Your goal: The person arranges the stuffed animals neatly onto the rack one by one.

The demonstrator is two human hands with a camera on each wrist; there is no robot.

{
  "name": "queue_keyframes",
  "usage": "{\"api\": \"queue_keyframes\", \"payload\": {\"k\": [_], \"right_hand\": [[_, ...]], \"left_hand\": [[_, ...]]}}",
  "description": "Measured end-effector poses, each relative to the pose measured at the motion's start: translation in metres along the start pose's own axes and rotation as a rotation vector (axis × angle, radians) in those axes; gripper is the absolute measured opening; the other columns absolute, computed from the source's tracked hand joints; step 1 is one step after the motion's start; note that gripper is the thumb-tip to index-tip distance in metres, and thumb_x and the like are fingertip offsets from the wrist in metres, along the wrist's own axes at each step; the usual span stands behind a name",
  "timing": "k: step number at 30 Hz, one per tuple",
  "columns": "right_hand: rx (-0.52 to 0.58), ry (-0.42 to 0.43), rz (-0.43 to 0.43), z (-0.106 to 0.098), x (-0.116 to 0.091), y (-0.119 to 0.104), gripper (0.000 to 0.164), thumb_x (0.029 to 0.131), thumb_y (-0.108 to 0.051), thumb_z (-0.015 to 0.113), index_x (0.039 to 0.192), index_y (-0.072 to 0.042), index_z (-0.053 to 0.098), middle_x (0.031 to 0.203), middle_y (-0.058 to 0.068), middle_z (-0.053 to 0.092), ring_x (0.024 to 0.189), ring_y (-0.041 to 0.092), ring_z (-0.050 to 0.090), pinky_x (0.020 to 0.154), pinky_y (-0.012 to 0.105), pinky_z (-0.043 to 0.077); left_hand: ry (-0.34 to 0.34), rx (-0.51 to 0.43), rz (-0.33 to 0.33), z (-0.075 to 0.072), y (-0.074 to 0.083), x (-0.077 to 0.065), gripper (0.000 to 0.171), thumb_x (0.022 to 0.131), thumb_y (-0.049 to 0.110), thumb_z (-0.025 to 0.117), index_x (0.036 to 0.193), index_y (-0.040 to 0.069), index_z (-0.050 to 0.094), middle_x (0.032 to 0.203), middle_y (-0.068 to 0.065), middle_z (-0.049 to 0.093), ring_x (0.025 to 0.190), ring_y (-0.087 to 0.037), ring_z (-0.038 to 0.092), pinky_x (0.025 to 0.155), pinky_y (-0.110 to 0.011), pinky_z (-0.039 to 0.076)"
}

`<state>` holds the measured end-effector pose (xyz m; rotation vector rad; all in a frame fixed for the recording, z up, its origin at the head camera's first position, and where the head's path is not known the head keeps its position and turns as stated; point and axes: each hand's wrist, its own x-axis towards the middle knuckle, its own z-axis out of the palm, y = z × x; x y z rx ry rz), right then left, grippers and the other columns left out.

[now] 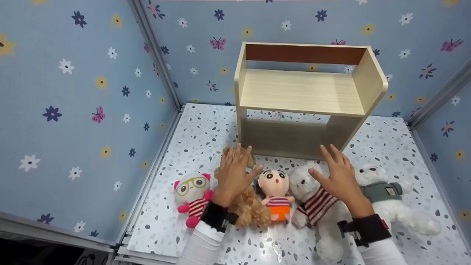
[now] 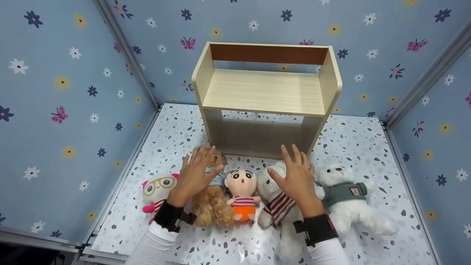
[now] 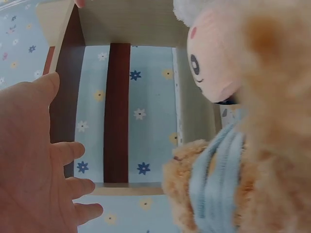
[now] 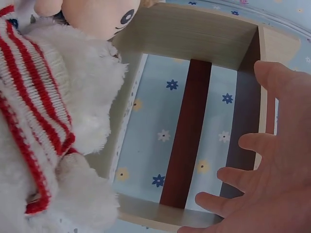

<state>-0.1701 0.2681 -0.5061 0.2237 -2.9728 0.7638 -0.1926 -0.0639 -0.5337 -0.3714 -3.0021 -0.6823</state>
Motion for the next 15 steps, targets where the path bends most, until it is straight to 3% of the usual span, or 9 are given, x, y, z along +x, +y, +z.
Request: {"api": "queue_keyframes", "payload": {"k": [4,10,15], "right_hand": [[-0.007,-0.006,0.023,0.005,-0.007,0.007,0.09,0.094,-0.059,0.063,0.165,-0.022,0.021,0.169,0.024,0.015,0.148,0.058,0.019,0.113,0.081,0.013],[-0.007,-0.005,0.028,0.01,-0.015,0.014,0.088,0.095,-0.055,0.065,0.164,-0.017,0.025,0.168,0.026,0.018,0.146,0.058,0.023,0.113,0.078,0.019],[0.01,0.003,0.017,0.011,-0.021,0.021,0.086,0.096,-0.048,0.066,0.163,-0.014,0.025,0.167,0.027,0.019,0.144,0.06,0.025,0.111,0.078,0.021]], "left_hand": [[-0.034,-0.008,-0.035,0.011,-0.007,-0.006,0.084,0.098,0.075,0.035,0.164,0.025,0.021,0.171,-0.014,0.009,0.16,-0.034,0.006,0.127,-0.059,0.002],[-0.052,0.002,-0.077,0.028,-0.015,-0.019,0.083,0.098,0.074,0.036,0.163,0.023,0.027,0.171,-0.018,0.014,0.158,-0.042,0.009,0.124,-0.066,0.008],[-0.062,0.005,-0.102,0.036,-0.019,-0.026,0.083,0.098,0.073,0.039,0.163,0.023,0.027,0.171,-0.018,0.015,0.159,-0.042,0.008,0.126,-0.063,0.003]]}}
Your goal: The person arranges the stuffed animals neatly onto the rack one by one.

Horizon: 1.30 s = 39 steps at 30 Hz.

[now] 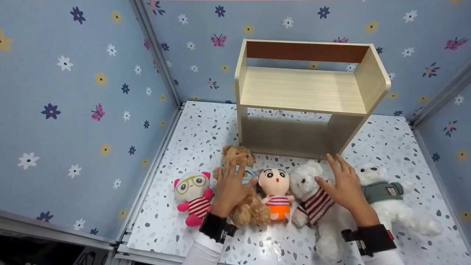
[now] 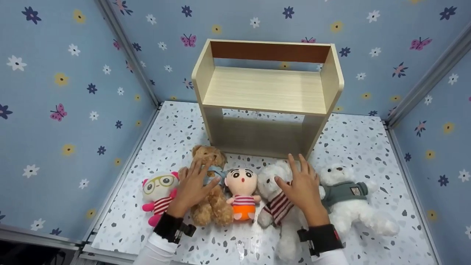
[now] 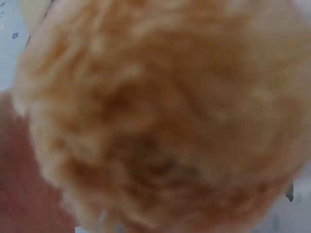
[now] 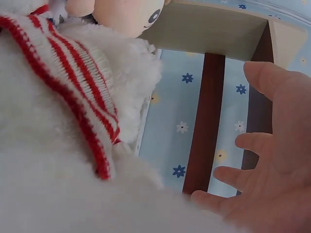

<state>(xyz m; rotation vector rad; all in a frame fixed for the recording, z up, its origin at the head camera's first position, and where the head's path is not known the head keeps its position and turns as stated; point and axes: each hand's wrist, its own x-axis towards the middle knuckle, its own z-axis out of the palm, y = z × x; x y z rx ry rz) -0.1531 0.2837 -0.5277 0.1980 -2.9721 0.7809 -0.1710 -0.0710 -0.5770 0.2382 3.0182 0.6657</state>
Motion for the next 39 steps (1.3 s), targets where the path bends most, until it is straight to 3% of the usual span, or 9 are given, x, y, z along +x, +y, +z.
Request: {"api": "queue_keyframes", "payload": {"k": [8,12,19,30,36,39], "right_hand": [[0.007,0.002,0.033,0.006,-0.008,0.009,0.085,0.096,-0.049,0.066,0.163,-0.014,0.027,0.166,0.028,0.02,0.145,0.059,0.024,0.108,0.08,0.022],[0.015,-0.011,0.046,0.01,-0.012,0.012,0.084,0.097,-0.049,0.065,0.162,-0.012,0.028,0.165,0.029,0.02,0.144,0.06,0.024,0.109,0.08,0.02],[0.025,-0.032,0.065,0.018,-0.018,0.018,0.085,0.096,-0.049,0.065,0.163,-0.012,0.026,0.165,0.03,0.019,0.146,0.061,0.022,0.111,0.081,0.015],[0.021,-0.057,0.089,0.034,-0.025,0.022,0.088,0.095,-0.054,0.064,0.162,-0.011,0.026,0.167,0.028,0.017,0.147,0.059,0.019,0.105,0.085,0.022],[0.018,-0.088,0.111,0.046,-0.031,0.023,0.089,0.095,-0.056,0.063,0.162,-0.011,0.026,0.166,0.03,0.015,0.135,0.073,0.023,0.097,0.086,0.032],[0.001,-0.12,0.124,0.056,-0.035,0.023,0.09,0.095,-0.057,0.063,0.162,-0.01,0.027,0.166,0.031,0.012,0.124,0.078,0.032,0.09,0.083,0.04]], "left_hand": [[0.021,0.071,0.021,0.008,-0.005,-0.008,0.083,0.097,0.076,0.033,0.162,0.024,0.027,0.168,-0.022,0.021,0.157,-0.044,0.014,0.125,-0.066,0.001],[0.05,0.077,0.03,0.015,-0.008,-0.012,0.081,0.099,0.073,0.035,0.162,0.023,0.03,0.166,-0.022,0.026,0.155,-0.044,0.021,0.125,-0.066,0.003],[0.041,0.09,0.011,0.023,-0.008,-0.017,0.081,0.098,0.072,0.041,0.162,0.024,0.03,0.168,-0.02,0.022,0.156,-0.044,0.02,0.124,-0.066,-0.003],[0.023,0.09,-0.01,0.032,-0.003,-0.019,0.081,0.097,0.072,0.043,0.161,0.025,0.032,0.17,-0.018,0.014,0.157,-0.042,0.015,0.125,-0.063,-0.005],[0.009,0.078,-0.004,0.037,-0.002,-0.022,0.084,0.096,0.076,0.039,0.162,0.024,0.03,0.171,-0.019,0.007,0.158,-0.044,0.008,0.125,-0.064,-0.002],[0.001,0.066,-0.009,0.039,0.0,-0.023,0.084,0.095,0.077,0.038,0.162,0.026,0.029,0.171,-0.019,0.004,0.158,-0.044,0.004,0.125,-0.064,-0.001]]}}
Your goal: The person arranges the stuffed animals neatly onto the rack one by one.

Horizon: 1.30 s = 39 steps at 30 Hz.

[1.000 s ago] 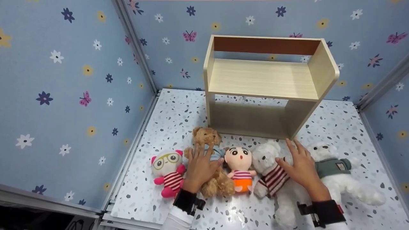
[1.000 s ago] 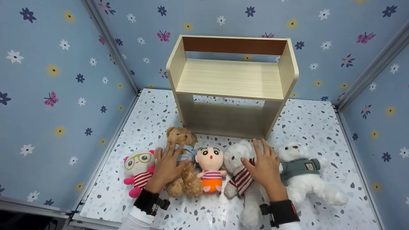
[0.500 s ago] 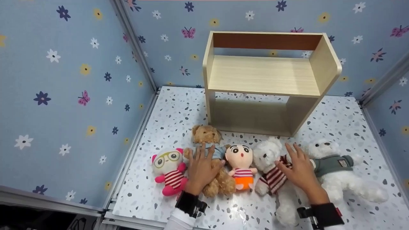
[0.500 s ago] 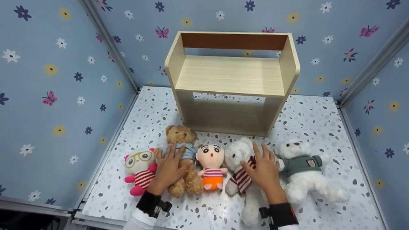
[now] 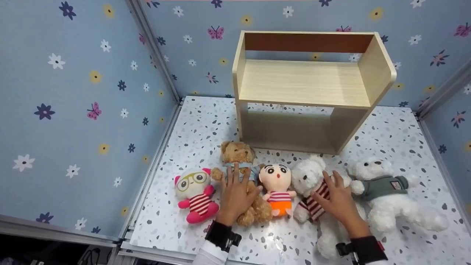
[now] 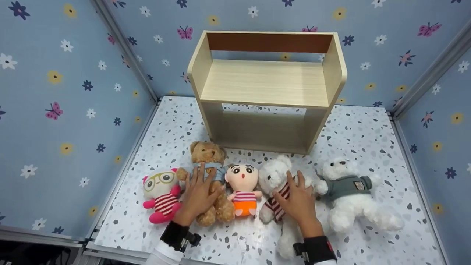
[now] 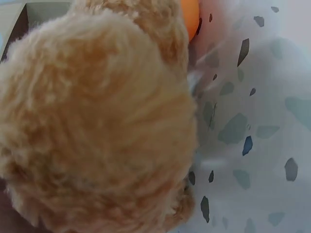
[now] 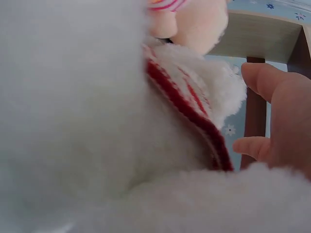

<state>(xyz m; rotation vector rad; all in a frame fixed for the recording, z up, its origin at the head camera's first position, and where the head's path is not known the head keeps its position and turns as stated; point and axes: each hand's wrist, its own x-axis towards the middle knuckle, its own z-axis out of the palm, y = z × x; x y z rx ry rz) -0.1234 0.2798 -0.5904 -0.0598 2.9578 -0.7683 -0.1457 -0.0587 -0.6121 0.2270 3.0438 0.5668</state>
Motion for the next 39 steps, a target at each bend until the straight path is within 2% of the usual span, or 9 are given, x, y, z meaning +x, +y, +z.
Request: {"api": "queue_keyframes", "payload": {"k": [5,10,13,17,21,26,34,36,39], "right_hand": [[-0.07,-0.004,-0.001,0.011,0.0,0.0,0.089,0.093,-0.059,0.065,0.16,-0.011,0.032,0.166,0.03,0.014,0.107,0.073,0.05,0.079,0.073,0.051],[-0.111,0.004,0.002,0.016,0.002,0.003,0.091,0.089,-0.054,0.072,0.16,-0.013,0.033,0.165,0.027,0.019,0.101,0.067,0.055,0.072,0.066,0.054],[-0.131,0.007,0.012,0.02,0.004,0.005,0.096,0.084,-0.05,0.078,0.16,-0.012,0.033,0.164,0.027,0.021,0.098,0.063,0.057,0.07,0.063,0.054],[-0.145,0.005,0.037,0.022,0.005,0.006,0.101,0.08,-0.048,0.082,0.16,-0.012,0.031,0.164,0.027,0.022,0.1,0.063,0.057,0.073,0.065,0.054],[-0.143,0.002,0.059,0.023,0.008,0.007,0.105,0.078,-0.049,0.084,0.161,-0.013,0.03,0.164,0.025,0.022,0.103,0.064,0.057,0.075,0.065,0.054],[-0.11,0.015,0.088,0.025,0.011,0.011,0.108,0.076,-0.051,0.085,0.161,-0.016,0.029,0.166,0.021,0.021,0.111,0.062,0.056,0.078,0.065,0.054],[-0.11,0.054,0.111,0.03,0.007,0.017,0.109,0.075,-0.052,0.086,0.161,-0.017,0.029,0.165,0.019,0.026,0.112,0.061,0.056,0.08,0.065,0.054],[-0.113,0.057,0.109,0.031,0.006,0.019,0.108,0.076,-0.052,0.085,0.161,-0.016,0.029,0.164,0.019,0.027,0.112,0.061,0.055,0.08,0.065,0.054],[-0.109,0.068,0.112,0.031,0.004,0.021,0.107,0.076,-0.05,0.085,0.161,-0.015,0.03,0.164,0.019,0.028,0.111,0.061,0.055,0.08,0.065,0.053]], "left_hand": [[0.012,-0.02,0.0,0.002,0.007,0.001,0.082,0.096,0.075,0.042,0.161,0.027,0.031,0.172,-0.018,0.005,0.158,-0.045,0.001,0.125,-0.064,-0.001],[0.023,0.006,0.005,0.002,0.015,-0.001,0.082,0.094,0.074,0.048,0.162,0.032,0.028,0.172,-0.018,0.008,0.157,-0.047,0.005,0.124,-0.066,0.0],[0.018,0.031,0.002,0.002,0.02,-0.004,0.082,0.093,0.076,0.047,0.162,0.035,0.025,0.172,-0.016,0.008,0.157,-0.047,0.007,0.123,-0.068,0.003],[-0.007,0.024,0.009,0.004,0.031,-0.008,0.083,0.093,0.078,0.044,0.162,0.035,0.026,0.173,-0.013,0.005,0.159,-0.042,0.005,0.123,-0.069,0.006],[-0.035,0.016,0.059,0.007,0.042,-0.011,0.086,0.092,0.077,0.048,0.162,0.031,0.028,0.173,-0.011,0.0,0.159,-0.041,0.004,0.123,-0.068,0.007],[-0.04,0.022,0.124,0.008,0.056,-0.012,0.087,0.091,0.073,0.055,0.162,0.03,0.028,0.172,-0.013,-0.005,0.159,-0.042,0.007,0.124,-0.066,0.012],[0.042,-0.063,0.248,0.017,0.086,-0.014,0.084,0.091,0.059,0.067,0.16,0.024,0.035,0.17,-0.021,0.018,0.156,-0.045,0.019,0.121,-0.069,0.022],[0.053,-0.079,0.258,0.023,0.094,-0.015,0.083,0.091,0.056,0.068,0.159,0.022,0.037,0.169,-0.021,0.022,0.156,-0.043,0.021,0.121,-0.067,0.022],[0.063,-0.091,0.272,0.035,0.11,-0.018,0.083,0.088,0.054,0.071,0.157,0.02,0.04,0.162,-0.015,0.037,0.152,-0.033,0.033,0.122,-0.058,0.029]]}}
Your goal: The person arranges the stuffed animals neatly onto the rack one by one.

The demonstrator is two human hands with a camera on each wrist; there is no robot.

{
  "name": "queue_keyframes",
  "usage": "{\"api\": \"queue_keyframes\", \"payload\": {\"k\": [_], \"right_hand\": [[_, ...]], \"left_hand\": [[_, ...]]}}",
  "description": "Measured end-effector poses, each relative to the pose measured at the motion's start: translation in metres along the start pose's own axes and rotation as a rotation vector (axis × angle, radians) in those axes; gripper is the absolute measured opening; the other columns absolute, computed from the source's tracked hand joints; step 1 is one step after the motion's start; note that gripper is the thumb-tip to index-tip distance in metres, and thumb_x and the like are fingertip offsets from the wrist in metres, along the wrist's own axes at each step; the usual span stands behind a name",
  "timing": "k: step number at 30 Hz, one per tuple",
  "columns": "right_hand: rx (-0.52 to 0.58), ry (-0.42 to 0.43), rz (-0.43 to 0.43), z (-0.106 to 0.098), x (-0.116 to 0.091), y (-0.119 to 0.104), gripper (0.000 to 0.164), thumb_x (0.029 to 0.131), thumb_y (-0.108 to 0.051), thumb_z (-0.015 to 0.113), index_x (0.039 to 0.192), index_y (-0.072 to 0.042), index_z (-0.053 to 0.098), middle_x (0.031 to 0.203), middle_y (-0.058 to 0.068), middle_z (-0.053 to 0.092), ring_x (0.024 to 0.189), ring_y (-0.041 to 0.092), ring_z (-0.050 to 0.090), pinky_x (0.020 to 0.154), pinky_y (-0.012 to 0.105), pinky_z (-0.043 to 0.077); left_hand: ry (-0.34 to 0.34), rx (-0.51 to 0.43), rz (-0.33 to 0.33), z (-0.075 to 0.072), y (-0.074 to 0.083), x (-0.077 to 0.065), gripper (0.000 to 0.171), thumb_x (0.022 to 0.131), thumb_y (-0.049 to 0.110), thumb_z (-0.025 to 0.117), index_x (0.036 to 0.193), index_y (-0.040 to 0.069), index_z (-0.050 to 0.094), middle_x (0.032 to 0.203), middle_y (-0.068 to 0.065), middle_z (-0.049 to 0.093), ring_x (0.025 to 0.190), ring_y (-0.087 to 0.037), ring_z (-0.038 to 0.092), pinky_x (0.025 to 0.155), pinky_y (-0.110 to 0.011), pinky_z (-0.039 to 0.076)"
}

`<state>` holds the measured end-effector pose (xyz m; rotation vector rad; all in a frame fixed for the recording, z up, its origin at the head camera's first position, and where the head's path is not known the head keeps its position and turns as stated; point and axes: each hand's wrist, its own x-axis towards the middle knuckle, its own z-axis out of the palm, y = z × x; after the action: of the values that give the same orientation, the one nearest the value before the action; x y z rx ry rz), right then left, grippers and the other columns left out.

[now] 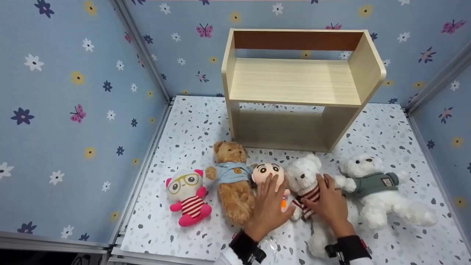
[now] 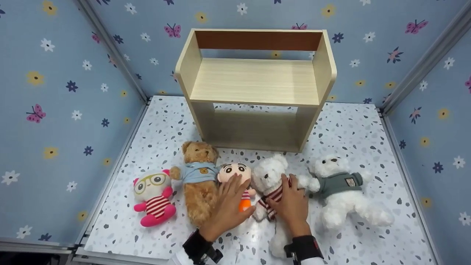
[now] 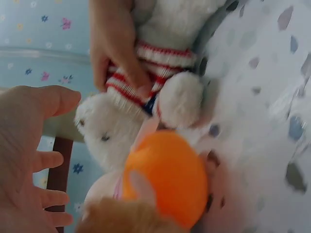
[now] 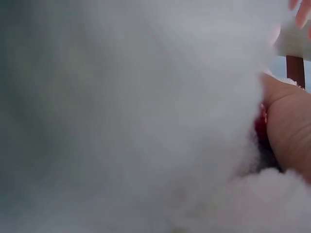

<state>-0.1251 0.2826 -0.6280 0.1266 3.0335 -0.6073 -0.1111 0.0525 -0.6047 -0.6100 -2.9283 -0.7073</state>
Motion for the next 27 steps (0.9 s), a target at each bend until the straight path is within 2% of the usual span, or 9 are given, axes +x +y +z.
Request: {"api": "queue_keyframes", "payload": {"k": [4,9,13,18,22,27], "right_hand": [[0.005,0.012,0.012,-0.001,0.0,0.0,0.107,0.076,-0.049,0.086,0.161,-0.015,0.031,0.163,0.019,0.028,0.112,0.061,0.054,0.081,0.066,0.053],[0.024,0.017,0.014,-0.001,0.002,-0.002,0.105,0.076,-0.048,0.085,0.16,-0.015,0.032,0.163,0.019,0.028,0.113,0.06,0.054,0.082,0.065,0.052],[0.035,0.022,0.016,0.001,0.001,-0.003,0.104,0.078,-0.049,0.085,0.16,-0.015,0.031,0.162,0.02,0.028,0.111,0.06,0.055,0.077,0.063,0.054],[0.041,0.033,0.02,0.004,-0.001,-0.003,0.104,0.078,-0.05,0.085,0.16,-0.014,0.032,0.162,0.02,0.03,0.105,0.058,0.057,0.073,0.061,0.054],[0.051,0.039,0.016,0.004,-0.002,-0.002,0.104,0.078,-0.051,0.084,0.159,-0.014,0.033,0.161,0.02,0.031,0.101,0.056,0.059,0.071,0.059,0.054],[0.062,0.048,0.028,0.002,-0.004,0.004,0.102,0.078,-0.051,0.084,0.159,-0.013,0.033,0.16,0.019,0.032,0.102,0.056,0.058,0.074,0.06,0.053]], "left_hand": [[-0.024,-0.041,0.025,0.02,0.021,-0.003,0.085,0.086,0.053,0.073,0.155,0.016,0.04,0.149,-0.006,0.05,0.14,-0.023,0.046,0.119,-0.044,0.038],[-0.089,-0.155,0.009,0.044,0.036,-0.009,0.099,0.08,0.046,0.079,0.158,0.01,0.031,0.148,-0.008,0.046,0.138,-0.023,0.046,0.116,-0.034,0.042],[-0.14,-0.251,-0.019,0.055,0.038,-0.012,0.109,0.078,0.041,0.082,0.162,0.009,0.02,0.156,-0.013,0.038,0.144,-0.028,0.041,0.118,-0.039,0.041],[-0.177,-0.325,-0.067,0.066,0.038,-0.015,0.113,0.077,0.038,0.083,0.163,0.012,0.014,0.16,-0.02,0.035,0.148,-0.034,0.039,0.116,-0.049,0.042],[-0.2,-0.343,-0.112,0.074,0.04,-0.017,0.11,0.077,0.039,0.082,0.162,0.012,0.018,0.16,-0.02,0.036,0.148,-0.031,0.038,0.114,-0.046,0.045],[-0.213,-0.358,-0.125,0.082,0.046,-0.017,0.107,0.077,0.042,0.082,0.161,0.01,0.022,0.159,-0.016,0.037,0.147,-0.028,0.038,0.116,-0.04,0.043]]}}
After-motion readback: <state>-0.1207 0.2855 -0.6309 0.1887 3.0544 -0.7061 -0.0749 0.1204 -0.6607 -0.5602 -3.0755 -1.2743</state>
